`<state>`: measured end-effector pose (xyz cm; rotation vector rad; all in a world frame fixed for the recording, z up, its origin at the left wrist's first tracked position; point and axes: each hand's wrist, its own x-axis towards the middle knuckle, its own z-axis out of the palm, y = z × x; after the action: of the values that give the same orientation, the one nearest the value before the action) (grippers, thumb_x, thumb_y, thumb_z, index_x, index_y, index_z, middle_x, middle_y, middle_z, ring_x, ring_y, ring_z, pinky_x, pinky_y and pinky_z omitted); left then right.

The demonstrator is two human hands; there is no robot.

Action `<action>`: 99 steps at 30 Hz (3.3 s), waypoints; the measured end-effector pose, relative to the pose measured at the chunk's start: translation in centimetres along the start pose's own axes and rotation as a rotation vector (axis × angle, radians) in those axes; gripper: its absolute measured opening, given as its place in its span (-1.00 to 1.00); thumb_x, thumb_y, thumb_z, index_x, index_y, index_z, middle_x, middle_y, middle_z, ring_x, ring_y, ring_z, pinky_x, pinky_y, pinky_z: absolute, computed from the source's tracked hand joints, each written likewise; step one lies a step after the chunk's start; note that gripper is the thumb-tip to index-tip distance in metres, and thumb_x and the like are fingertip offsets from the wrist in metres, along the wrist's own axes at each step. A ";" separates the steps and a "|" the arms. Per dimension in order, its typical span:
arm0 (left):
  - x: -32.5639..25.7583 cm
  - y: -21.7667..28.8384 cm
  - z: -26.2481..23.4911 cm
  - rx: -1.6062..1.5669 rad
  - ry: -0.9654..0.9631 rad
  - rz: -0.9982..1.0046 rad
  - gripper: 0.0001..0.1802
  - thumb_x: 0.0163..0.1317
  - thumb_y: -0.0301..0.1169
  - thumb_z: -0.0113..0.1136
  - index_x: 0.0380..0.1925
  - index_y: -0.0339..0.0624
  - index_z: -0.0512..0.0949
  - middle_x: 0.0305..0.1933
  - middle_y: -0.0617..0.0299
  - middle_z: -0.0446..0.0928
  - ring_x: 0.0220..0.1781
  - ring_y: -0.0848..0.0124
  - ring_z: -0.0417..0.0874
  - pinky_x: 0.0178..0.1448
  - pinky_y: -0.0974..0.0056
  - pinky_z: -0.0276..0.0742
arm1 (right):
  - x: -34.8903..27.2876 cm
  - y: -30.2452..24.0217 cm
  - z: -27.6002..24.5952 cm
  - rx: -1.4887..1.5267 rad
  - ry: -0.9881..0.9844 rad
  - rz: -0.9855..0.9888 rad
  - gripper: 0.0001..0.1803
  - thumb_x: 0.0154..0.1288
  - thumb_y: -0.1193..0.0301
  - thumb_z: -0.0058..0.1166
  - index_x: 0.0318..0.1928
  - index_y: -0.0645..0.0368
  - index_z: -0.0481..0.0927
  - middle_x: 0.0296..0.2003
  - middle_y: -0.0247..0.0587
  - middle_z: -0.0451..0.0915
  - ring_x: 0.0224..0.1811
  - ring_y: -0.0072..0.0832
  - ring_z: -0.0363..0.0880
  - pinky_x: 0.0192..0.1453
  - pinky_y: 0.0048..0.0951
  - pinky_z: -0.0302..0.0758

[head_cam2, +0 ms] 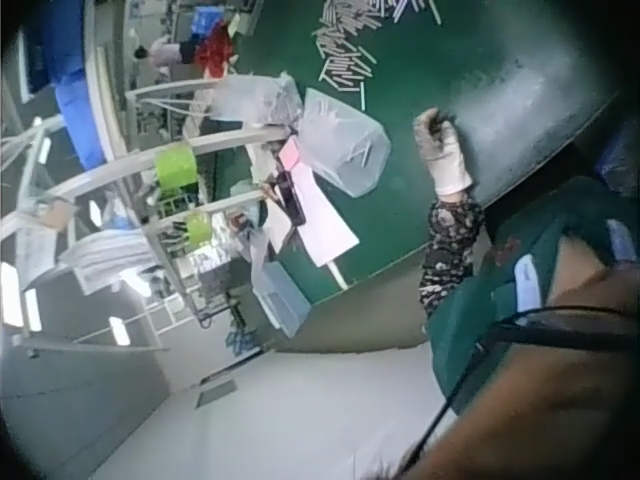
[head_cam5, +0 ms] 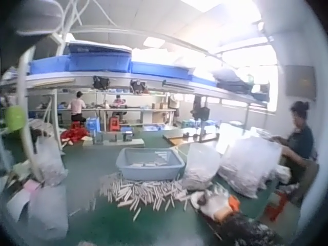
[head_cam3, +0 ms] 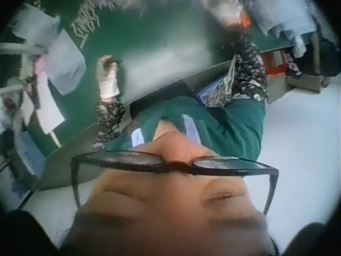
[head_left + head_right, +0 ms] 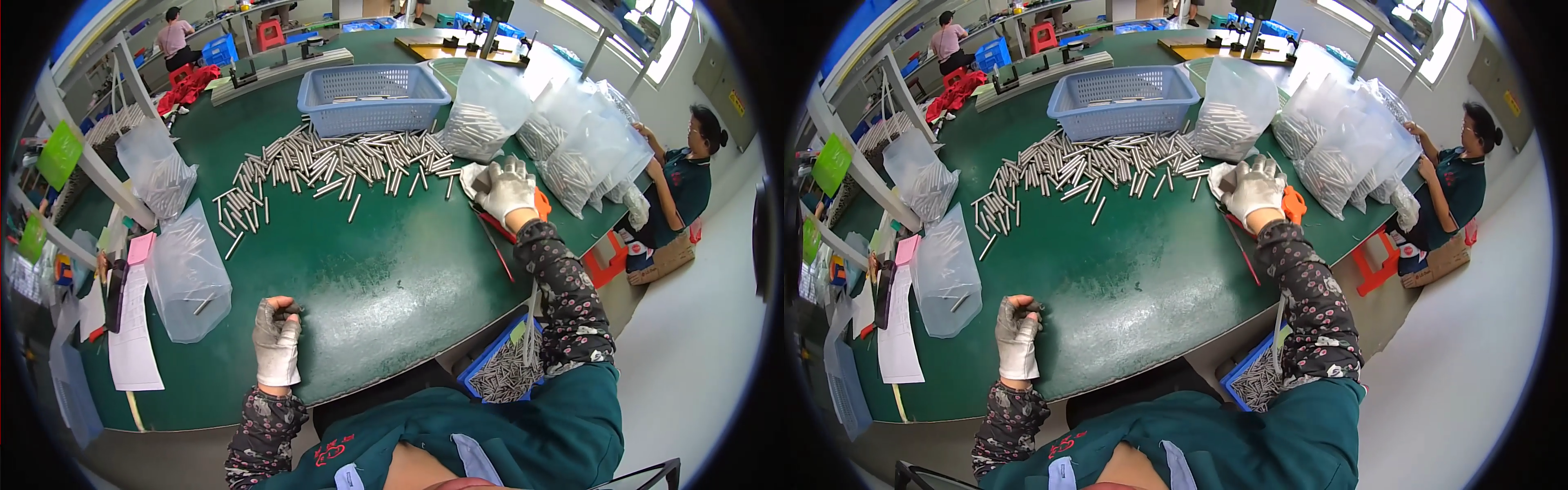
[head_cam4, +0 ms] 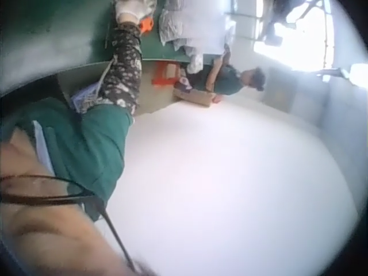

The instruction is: The worker is grouping, aligning, and inspecting small metal tubes into bundles at a manufacturing workbench.

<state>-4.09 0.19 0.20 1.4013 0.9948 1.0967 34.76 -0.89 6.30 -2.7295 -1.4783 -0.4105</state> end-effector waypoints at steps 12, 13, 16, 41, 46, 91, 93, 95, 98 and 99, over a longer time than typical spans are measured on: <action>0.0 0.3 0.6 0.000 -0.070 -0.055 -0.75 0.04 -0.59 0.02 -0.22 -0.23 0.37 -0.34 0.31 0.41 -0.42 0.62 0.35 -0.28 0.53 0.32 | 3.1 -3.4 1.3 -0.037 -0.021 -0.209 -0.62 0.10 0.13 -0.18 -0.31 0.10 0.60 -0.20 -0.19 0.53 0.02 -0.32 0.36 0.04 -0.22 0.24; -0.2 0.5 0.3 0.011 -0.079 -0.072 -0.75 0.04 -0.58 0.02 -0.22 -0.23 0.37 -0.34 0.31 0.41 -0.43 0.63 0.34 -0.29 0.53 0.31 | 3.5 -5.3 0.7 0.126 -0.040 -0.209 -0.60 0.07 0.09 -0.14 -0.28 0.11 0.57 -0.23 -0.18 0.54 0.01 -0.30 0.37 0.03 -0.24 0.27; -0.4 0.4 0.5 0.017 -0.088 -0.085 -0.75 0.04 -0.58 0.02 -0.22 -0.23 0.38 -0.34 0.32 0.42 -0.44 0.64 0.34 -0.30 0.54 0.30 | 5.8 -6.7 2.9 0.329 0.026 -0.040 -0.42 0.03 -0.03 -0.12 0.01 0.01 0.41 -0.06 -0.14 0.45 0.05 -0.22 0.35 0.07 -0.18 0.25; 9.5 0.9 6.1 0.935 -0.250 0.613 -0.18 -0.12 -0.16 0.19 0.15 -0.25 0.13 0.22 -0.08 0.06 0.28 0.04 0.06 0.27 0.07 0.06 | -3.0 -15.3 2.8 0.695 0.062 -0.323 -0.56 -0.08 0.23 0.03 -0.12 0.10 0.47 -0.05 -0.14 0.40 0.07 -0.15 0.25 0.08 -0.19 0.25; 11.6 0.6 8.8 1.131 -0.424 0.446 0.03 -0.08 0.17 0.06 0.25 -0.23 -0.11 0.30 -0.11 -0.10 0.35 0.06 -0.10 0.34 -0.01 -0.18 | -0.4 -14.3 3.4 0.891 0.188 -0.445 -0.72 0.02 0.27 -0.04 -0.26 0.11 0.53 -0.23 -0.13 0.50 -0.13 -0.16 0.43 -0.04 -0.26 0.37; 5.4 4.3 5.9 0.670 -0.268 1.404 -0.74 -0.16 -0.56 0.17 -0.40 -0.17 0.37 -0.42 0.18 0.48 -0.49 0.36 0.50 -0.51 0.30 0.39 | -1.7 -3.6 -8.0 0.071 0.829 -0.726 -0.80 -0.11 0.44 -0.03 -0.36 0.09 0.50 -0.53 -0.28 0.48 -0.44 -0.34 0.45 -0.18 -0.28 0.36; 4.0 6.2 4.4 0.680 -0.183 1.420 -0.74 -0.16 -0.55 0.17 -0.40 -0.13 0.39 -0.40 0.20 0.48 -0.49 0.37 0.50 -0.47 0.29 0.39 | -3.3 -3.2 -8.3 0.060 0.852 -0.798 -0.79 -0.11 0.42 -0.03 -0.35 0.09 0.50 -0.50 -0.29 0.50 -0.41 -0.35 0.47 -0.14 -0.27 0.36; 3.9 7.8 2.5 0.714 -0.091 1.370 -0.72 -0.16 -0.57 0.13 -0.36 -0.09 0.42 -0.35 0.20 0.47 -0.44 0.35 0.49 -0.42 0.27 0.37 | -4.6 -3.4 -8.4 0.063 0.798 -0.811 -0.80 -0.09 0.41 -0.04 -0.34 0.08 0.49 -0.46 -0.31 0.52 -0.38 -0.36 0.48 -0.09 -0.26 0.36; 5.9 10.0 1.2 0.786 -0.263 1.141 -0.65 -0.17 -0.53 0.15 -0.27 -0.20 0.41 -0.27 0.11 0.45 -0.29 0.19 0.48 -0.28 0.18 0.39 | -6.0 -3.6 -8.4 0.006 0.846 -0.877 -0.79 -0.07 0.40 -0.04 -0.32 0.04 0.48 -0.40 -0.33 0.53 -0.37 -0.40 0.48 -0.02 -0.26 0.33; 6.5 10.1 0.9 0.798 -0.381 1.064 -0.64 -0.14 -0.50 0.18 -0.25 -0.24 0.39 -0.23 0.08 0.45 -0.26 0.15 0.47 -0.22 0.16 0.39 | -6.4 -3.8 -8.2 0.016 0.840 -0.885 -0.79 -0.07 0.40 -0.04 -0.32 0.04 0.48 -0.40 -0.33 0.53 -0.37 -0.40 0.48 -0.02 -0.26 0.33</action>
<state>-1.59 5.21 10.83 2.8504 0.3358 1.0875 26.45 -5.09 12.30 -1.3450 -2.1584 -1.2985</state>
